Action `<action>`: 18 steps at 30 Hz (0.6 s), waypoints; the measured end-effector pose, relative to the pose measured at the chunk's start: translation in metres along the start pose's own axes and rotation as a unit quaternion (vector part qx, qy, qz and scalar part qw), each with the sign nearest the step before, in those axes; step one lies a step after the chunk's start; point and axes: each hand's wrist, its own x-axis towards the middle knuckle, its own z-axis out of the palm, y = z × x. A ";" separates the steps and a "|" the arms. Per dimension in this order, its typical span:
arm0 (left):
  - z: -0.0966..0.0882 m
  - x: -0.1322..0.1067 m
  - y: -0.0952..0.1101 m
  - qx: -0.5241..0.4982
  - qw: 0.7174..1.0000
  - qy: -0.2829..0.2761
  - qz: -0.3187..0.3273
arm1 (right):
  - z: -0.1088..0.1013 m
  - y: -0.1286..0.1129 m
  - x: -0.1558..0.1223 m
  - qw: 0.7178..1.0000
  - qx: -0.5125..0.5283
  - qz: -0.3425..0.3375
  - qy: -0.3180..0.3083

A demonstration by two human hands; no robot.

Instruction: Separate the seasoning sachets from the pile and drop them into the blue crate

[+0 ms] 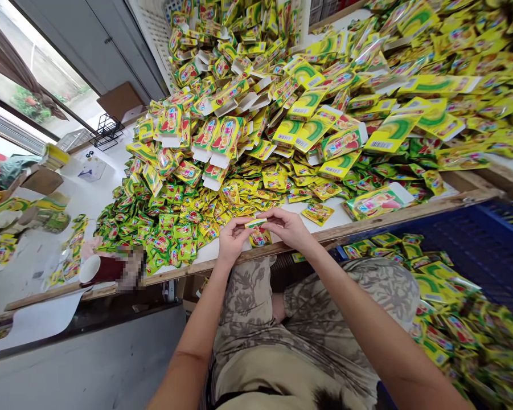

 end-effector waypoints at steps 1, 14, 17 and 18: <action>0.001 0.000 -0.001 0.002 1.000 0.000 0.009 | 0.001 0.001 -0.001 1.000 -0.007 -0.014 0.007; -0.001 -0.008 0.001 0.077 0.995 0.018 0.059 | -0.004 -0.021 -0.012 0.980 -0.147 -0.116 0.065; -0.020 -0.017 0.004 0.133 0.985 0.082 0.069 | -0.049 -0.055 -0.049 0.934 -0.248 -0.112 0.231; -0.028 -0.019 0.006 0.169 0.977 0.108 0.078 | -0.068 -0.068 -0.065 0.907 -0.311 -0.082 0.271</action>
